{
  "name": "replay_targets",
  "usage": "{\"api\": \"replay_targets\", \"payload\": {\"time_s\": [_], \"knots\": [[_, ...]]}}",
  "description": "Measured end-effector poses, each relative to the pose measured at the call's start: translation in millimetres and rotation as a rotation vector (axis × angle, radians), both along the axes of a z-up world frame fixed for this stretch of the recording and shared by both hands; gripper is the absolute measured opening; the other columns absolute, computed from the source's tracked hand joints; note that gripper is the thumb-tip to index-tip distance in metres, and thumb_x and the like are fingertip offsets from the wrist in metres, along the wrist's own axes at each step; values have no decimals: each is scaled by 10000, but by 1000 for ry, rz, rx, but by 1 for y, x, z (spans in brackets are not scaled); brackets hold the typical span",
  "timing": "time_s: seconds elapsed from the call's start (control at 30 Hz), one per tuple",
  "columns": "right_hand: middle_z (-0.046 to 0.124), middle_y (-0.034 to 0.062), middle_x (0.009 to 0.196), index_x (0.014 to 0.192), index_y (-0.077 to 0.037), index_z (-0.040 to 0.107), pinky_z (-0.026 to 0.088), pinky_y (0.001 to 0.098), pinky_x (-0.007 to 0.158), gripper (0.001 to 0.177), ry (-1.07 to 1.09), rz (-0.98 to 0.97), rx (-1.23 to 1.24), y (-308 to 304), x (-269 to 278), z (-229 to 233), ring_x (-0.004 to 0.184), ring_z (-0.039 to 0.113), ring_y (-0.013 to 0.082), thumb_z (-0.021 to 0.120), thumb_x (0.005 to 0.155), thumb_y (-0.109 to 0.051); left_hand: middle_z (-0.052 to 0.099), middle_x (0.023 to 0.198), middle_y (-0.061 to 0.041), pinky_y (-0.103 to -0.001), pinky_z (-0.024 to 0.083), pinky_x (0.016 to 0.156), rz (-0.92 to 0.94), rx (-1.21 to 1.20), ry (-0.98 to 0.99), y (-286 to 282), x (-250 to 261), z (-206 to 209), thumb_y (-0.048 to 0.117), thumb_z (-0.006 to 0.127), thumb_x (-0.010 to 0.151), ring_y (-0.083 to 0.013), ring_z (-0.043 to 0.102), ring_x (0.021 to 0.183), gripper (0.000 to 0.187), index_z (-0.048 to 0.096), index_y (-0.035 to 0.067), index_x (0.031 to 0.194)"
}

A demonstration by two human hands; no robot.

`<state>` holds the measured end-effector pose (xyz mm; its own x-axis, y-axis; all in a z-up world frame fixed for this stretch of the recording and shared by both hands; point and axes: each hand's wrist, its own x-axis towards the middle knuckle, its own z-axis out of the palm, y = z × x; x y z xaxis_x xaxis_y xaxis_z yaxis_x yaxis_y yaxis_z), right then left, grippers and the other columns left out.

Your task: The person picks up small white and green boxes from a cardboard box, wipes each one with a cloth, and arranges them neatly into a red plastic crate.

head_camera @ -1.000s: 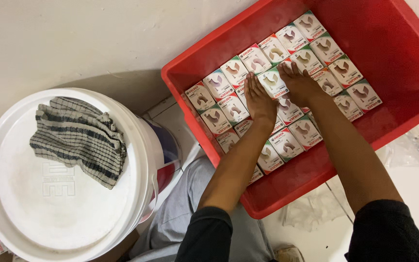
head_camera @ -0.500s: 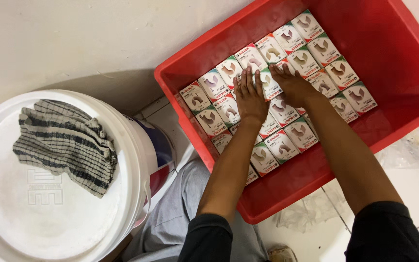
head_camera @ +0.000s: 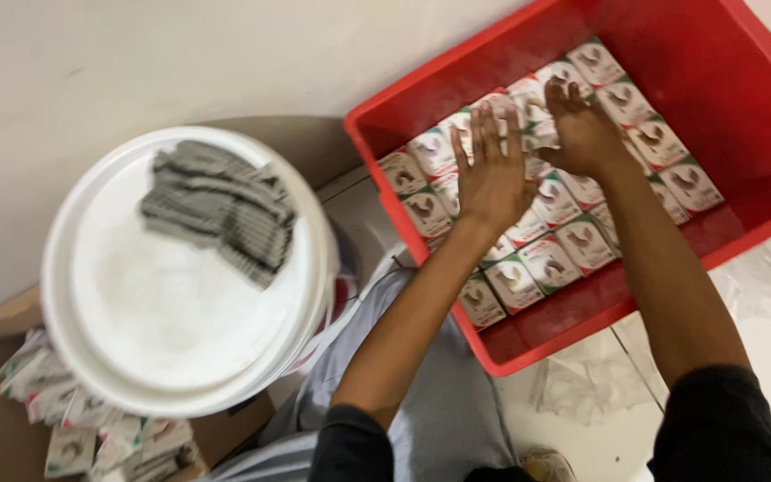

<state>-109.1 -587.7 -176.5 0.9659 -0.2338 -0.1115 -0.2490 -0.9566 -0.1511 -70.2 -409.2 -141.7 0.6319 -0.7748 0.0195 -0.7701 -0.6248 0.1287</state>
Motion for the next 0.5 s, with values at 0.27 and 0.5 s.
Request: {"api": "replay_targets", "payload": {"time_s": [0.27,0.5], "knots": [[319,222,1431,1420,-65,271,257,462,1054,667,-362,225,380,150,-37,142,1328,287,372,518,856,-321,-30,1553,-171,-646,107,1149,-458,-403,107,197,-31,84,431,575,902,-351,53,1469,853,18,146,1482],[585,108,1229,1248,-63,516,427,423,1007,487,-603,684,313,275,-41,167,1133,563,246,654,815,-239,278,1441,-197,-494,271,1076,-425,-444,350,382,-66,129,268,519,931,-379,250,1356,378,522,28,1223]]}}
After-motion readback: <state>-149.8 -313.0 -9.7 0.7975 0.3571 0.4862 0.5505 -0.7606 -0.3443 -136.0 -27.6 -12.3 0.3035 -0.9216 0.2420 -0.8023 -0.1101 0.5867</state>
